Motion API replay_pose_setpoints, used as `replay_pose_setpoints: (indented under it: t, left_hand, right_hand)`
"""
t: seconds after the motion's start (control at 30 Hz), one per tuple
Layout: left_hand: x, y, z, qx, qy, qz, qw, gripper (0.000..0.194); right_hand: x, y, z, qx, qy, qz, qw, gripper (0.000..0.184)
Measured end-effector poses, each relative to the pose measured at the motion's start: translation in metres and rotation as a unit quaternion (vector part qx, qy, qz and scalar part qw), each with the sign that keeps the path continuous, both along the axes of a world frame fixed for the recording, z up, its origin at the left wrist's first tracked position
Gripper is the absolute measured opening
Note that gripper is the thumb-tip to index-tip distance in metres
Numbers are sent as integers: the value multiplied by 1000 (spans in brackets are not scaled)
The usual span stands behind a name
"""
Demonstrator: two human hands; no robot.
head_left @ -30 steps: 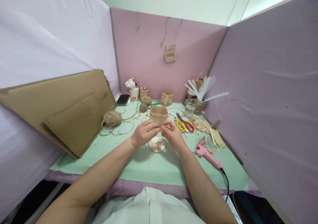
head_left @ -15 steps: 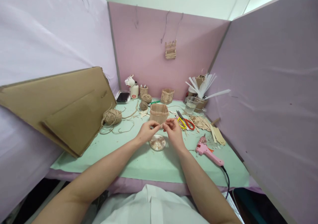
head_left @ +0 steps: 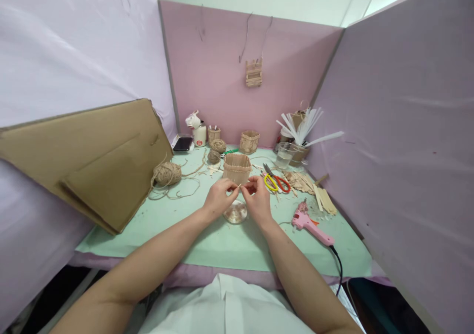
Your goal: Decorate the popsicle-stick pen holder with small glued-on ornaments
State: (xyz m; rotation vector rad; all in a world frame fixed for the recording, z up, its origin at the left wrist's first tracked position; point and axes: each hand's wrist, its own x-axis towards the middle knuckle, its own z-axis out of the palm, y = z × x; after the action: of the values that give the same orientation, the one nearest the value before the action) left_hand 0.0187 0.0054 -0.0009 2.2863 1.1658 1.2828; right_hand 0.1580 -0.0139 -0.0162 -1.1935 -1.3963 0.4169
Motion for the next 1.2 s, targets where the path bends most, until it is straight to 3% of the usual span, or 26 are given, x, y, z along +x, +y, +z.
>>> replay_pose_setpoints:
  t: [0.27,0.5,0.63,0.8,1.2]
  left_hand:
    - [1,-4,2,35,49,3,998,15]
    - [1,-2,2,-6,13,11,1000,9]
    - [3,-2,3,-26,-6,8,1000,5]
    - [5,-5,2,30,24,-18,999,10]
    - [2,-3,0,107,49,-7,993,17]
  right_hand:
    - [-3,0,0,4,-2,16,1000,28]
    - [4,2,12,24,71,-49,996,27]
    - [3,2,15,1,134,9,991,28]
    - [-4,3,9,-21,166,70,983,31]
    - [-4,5,6,-64,238,110,963,34]
